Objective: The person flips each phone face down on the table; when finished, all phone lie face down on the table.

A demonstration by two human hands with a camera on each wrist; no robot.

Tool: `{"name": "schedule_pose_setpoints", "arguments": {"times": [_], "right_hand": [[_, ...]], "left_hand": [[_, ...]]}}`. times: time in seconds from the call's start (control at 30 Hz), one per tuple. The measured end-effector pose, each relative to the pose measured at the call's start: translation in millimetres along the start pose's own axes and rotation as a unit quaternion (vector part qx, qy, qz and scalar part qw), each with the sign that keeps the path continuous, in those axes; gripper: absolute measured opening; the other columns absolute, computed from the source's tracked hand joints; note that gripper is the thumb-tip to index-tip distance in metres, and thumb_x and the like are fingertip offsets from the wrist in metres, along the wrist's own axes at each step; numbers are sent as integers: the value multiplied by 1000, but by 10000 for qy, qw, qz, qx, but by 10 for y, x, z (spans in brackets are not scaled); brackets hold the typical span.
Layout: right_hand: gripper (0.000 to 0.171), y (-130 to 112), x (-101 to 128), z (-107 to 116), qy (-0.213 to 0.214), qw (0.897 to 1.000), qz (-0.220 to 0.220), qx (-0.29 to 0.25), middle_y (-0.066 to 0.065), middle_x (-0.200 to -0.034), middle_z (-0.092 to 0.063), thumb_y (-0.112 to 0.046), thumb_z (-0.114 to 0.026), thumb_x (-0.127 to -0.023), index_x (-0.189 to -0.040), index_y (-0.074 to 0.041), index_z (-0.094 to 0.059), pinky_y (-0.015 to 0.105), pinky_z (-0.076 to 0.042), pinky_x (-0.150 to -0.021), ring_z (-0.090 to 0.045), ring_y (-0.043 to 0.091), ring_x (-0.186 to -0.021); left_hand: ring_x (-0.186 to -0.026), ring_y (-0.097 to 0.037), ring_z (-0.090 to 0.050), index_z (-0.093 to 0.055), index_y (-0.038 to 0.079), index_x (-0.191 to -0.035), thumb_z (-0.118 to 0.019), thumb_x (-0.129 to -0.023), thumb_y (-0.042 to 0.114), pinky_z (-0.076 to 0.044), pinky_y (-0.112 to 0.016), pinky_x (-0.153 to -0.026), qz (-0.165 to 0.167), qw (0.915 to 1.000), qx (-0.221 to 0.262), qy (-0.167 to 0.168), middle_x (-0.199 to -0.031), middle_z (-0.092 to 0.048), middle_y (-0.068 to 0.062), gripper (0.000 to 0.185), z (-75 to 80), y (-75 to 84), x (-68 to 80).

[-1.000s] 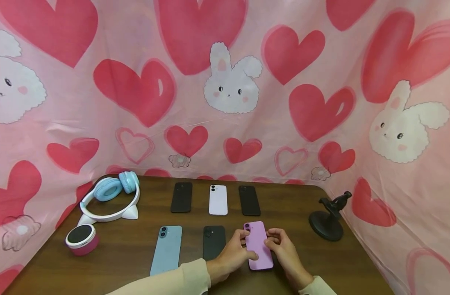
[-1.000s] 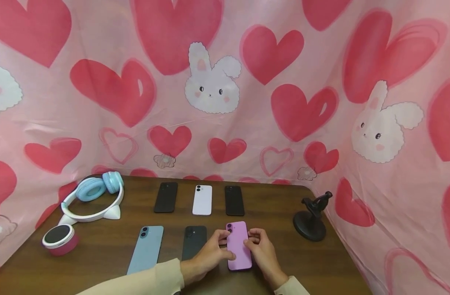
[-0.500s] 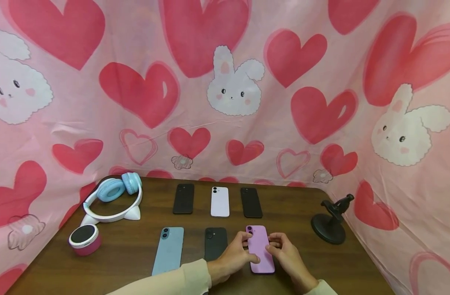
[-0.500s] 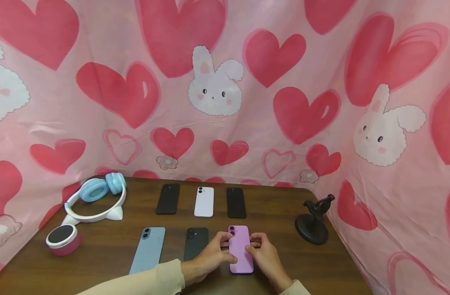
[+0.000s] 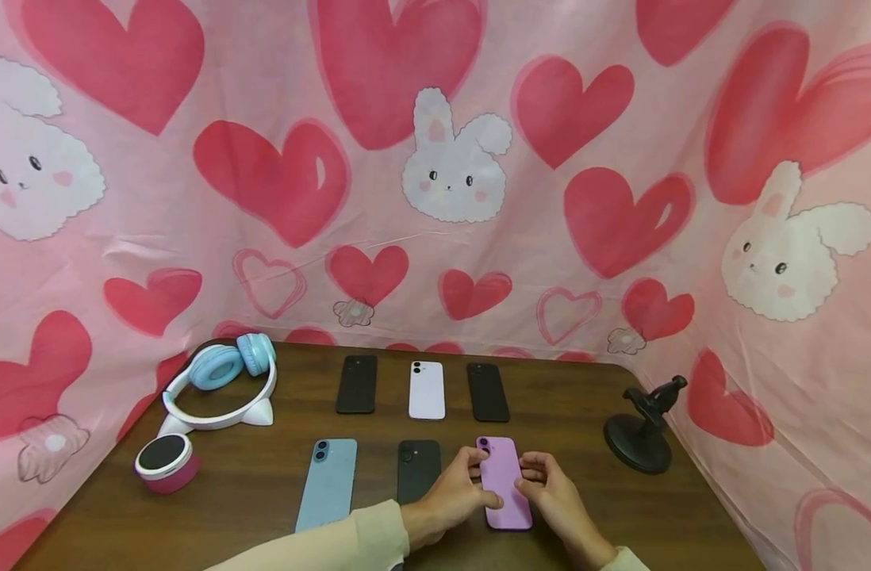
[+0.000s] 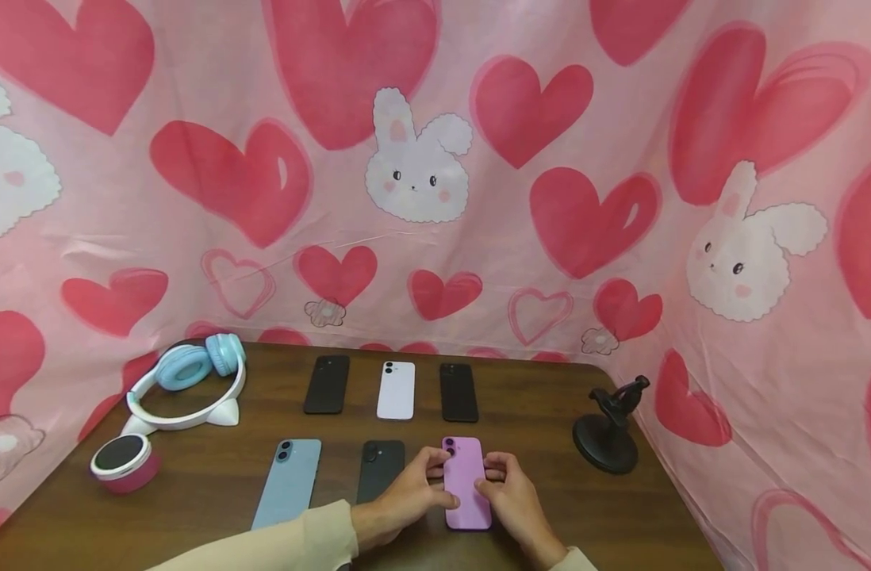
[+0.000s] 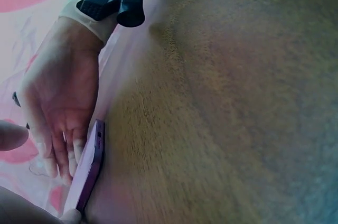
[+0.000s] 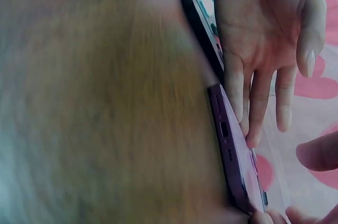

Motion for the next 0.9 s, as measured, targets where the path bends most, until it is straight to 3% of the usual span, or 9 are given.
{"name": "schedule_pose_setpoints", "arguments": {"times": [0.13,0.27,0.4,0.53,0.77,0.9], "right_hand": [[52,-13,6,-19,22,9995,130,-277,22,-132,-59,-10,-70,-90,-135,4,-47,18,-51,-82,-59,26,-116],[52,-39,22,-23,5,9917,346,-1240,21,-132,-55,-6,-64,-94,-138,7,-39,16,-50,-86,-57,21,-117],[48,-84,52,-11,-137,9684,798,-2360,6,-127,-58,-1,-58,-96,-138,7,-36,15,-51,-92,-59,12,-114],[43,-131,91,-4,-430,9491,1210,-2878,-6,-122,-62,1,-55,-97,-136,3,-37,16,-51,-95,-61,9,-115],[37,-314,172,38,-752,9225,1966,-3235,-2,-122,-62,5,-46,-98,-134,8,-37,20,-53,-98,-62,10,-113],[36,-465,220,131,-872,8997,2493,-3474,2,-123,-62,8,-42,-98,-134,10,-40,22,-54,-99,-63,11,-113]], "left_hand": [[-123,-39,-58,-50,2,-134,-79,-75,3,-49,-58,-103,33,9999,-83,52,-133,-57,-23,66,17,-5,0],[-121,-35,-58,-52,4,-133,-80,-75,7,-50,-55,-100,87,9996,-212,160,-134,-57,-19,64,64,2,0],[-114,-29,-57,-53,6,-132,-82,-76,12,-51,-46,-90,69,9990,-356,266,-136,-56,-15,63,137,41,6],[-108,-26,-55,-52,7,-132,-82,-77,13,-47,-36,-81,-156,9992,-281,254,-135,-57,-15,63,186,126,24],[-103,-23,-52,-52,13,-134,-81,-81,19,-46,-26,-82,-737,9970,-202,157,-135,-55,-13,61,354,319,88],[-97,-19,-49,-50,14,-137,-81,-83,22,-45,-22,-78,-943,9948,-343,188,-134,-54,-9,63,540,445,177]]}}
Point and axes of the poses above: each hand's wrist, its own x-axis away from the middle knuckle, its own z-axis out of the back of the hand, y = z × x, the point moved 5 cm from there along -x, towards the middle knuckle
